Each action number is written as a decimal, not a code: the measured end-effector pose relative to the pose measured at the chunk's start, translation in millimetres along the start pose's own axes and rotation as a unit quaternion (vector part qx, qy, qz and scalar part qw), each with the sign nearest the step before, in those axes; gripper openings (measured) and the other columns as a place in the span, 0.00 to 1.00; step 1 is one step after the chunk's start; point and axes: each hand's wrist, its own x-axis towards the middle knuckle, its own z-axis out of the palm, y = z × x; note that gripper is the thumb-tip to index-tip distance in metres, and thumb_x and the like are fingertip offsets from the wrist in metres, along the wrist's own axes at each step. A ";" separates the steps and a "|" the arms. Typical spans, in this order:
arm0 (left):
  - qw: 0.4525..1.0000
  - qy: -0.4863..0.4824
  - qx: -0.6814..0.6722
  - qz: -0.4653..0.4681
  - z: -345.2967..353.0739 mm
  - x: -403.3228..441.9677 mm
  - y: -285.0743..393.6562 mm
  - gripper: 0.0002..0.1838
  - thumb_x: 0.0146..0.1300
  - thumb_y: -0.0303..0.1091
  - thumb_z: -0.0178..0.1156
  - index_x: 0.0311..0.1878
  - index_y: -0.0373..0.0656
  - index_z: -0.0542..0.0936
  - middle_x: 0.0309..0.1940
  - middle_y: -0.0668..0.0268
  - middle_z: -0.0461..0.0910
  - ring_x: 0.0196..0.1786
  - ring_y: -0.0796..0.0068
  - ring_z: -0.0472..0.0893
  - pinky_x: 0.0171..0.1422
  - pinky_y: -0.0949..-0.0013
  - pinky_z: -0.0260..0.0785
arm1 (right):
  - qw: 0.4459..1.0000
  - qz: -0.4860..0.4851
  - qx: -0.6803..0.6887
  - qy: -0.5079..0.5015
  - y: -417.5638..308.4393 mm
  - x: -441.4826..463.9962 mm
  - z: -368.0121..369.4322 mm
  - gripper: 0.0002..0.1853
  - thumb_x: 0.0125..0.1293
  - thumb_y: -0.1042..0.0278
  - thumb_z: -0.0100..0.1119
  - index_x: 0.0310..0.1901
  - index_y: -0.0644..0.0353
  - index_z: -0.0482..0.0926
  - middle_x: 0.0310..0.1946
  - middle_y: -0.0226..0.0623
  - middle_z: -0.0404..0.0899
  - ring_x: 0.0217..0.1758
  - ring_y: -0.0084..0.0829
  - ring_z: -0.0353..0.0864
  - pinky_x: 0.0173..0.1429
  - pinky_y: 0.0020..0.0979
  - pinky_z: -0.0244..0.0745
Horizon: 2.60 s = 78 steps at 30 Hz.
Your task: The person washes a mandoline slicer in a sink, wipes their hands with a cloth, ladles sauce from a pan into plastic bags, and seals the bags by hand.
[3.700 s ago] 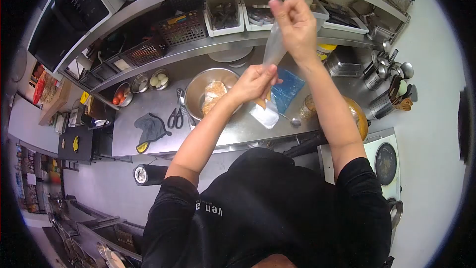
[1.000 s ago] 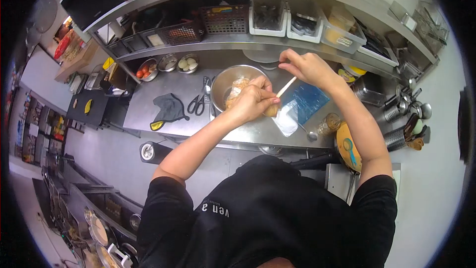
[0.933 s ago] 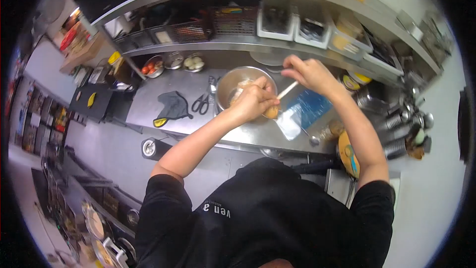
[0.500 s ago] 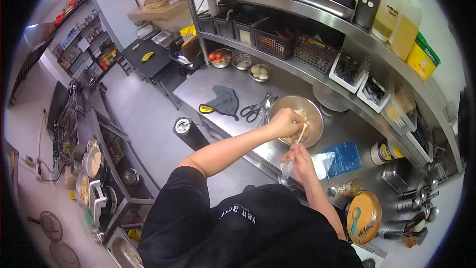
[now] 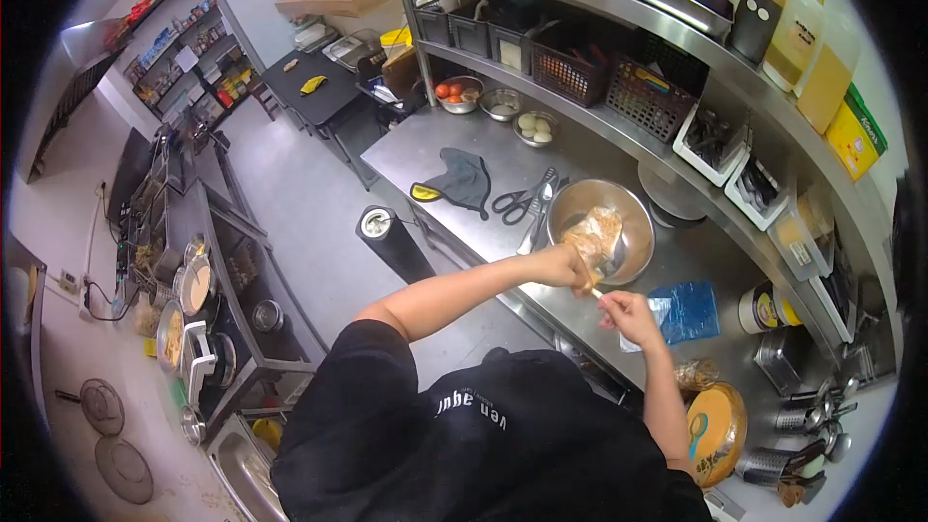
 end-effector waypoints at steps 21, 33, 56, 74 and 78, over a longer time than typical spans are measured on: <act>0.944 0.177 -0.143 -0.239 105.3 16.0 -93.1 0.09 0.50 0.37 0.64 0.27 0.41 0.86 0.25 0.61 0.84 0.31 0.69 0.84 0.39 0.67 0.75 | 0.918 -0.148 -0.362 0.069 40.8 -37.5 58.4 0.09 0.62 0.69 0.54 0.31 0.65 0.80 0.29 0.52 0.78 0.33 0.52 0.79 0.40 0.45 0.73; 0.971 0.129 0.142 0.145 93.3 -21.0 -55.8 0.14 0.50 0.29 0.65 0.42 0.40 0.82 0.26 0.56 0.81 0.32 0.55 0.80 0.38 0.57 0.71 | 0.859 0.165 0.473 0.101 62.4 -18.4 15.3 0.10 0.69 0.64 0.52 0.41 0.62 0.76 0.29 0.36 0.78 0.23 0.26 0.77 0.22 0.22 0.71; 0.903 0.329 -0.095 -0.259 77.0 -69.6 -109.1 0.25 0.50 0.35 0.66 0.48 0.38 0.67 0.34 0.46 0.79 0.41 0.47 0.81 0.44 0.54 0.71 | 0.917 -0.227 -0.269 0.186 60.8 41.1 136.6 0.08 0.60 0.72 0.61 0.40 0.64 0.82 0.36 0.44 0.81 0.39 0.44 0.77 0.45 0.38 0.72; 0.959 0.022 0.221 -0.178 119.6 -85.6 -86.9 0.12 0.55 0.30 0.63 0.39 0.40 0.70 0.28 0.59 0.79 0.34 0.66 0.79 0.37 0.63 0.71 | 0.904 -0.320 -0.260 0.112 119.4 -32.0 110.4 0.07 0.58 0.69 0.61 0.38 0.59 0.83 0.32 0.37 0.80 0.38 0.37 0.75 0.47 0.36 0.71; 0.947 0.017 -0.216 -0.236 115.0 -76.4 -71.7 0.09 0.63 0.31 0.59 0.43 0.43 0.69 0.33 0.65 0.79 0.37 0.74 0.78 0.37 0.68 0.71 | 0.959 -0.230 -0.115 0.118 136.3 -23.4 107.4 0.07 0.60 0.68 0.62 0.34 0.63 0.83 0.30 0.37 0.80 0.38 0.36 0.76 0.45 0.34 0.72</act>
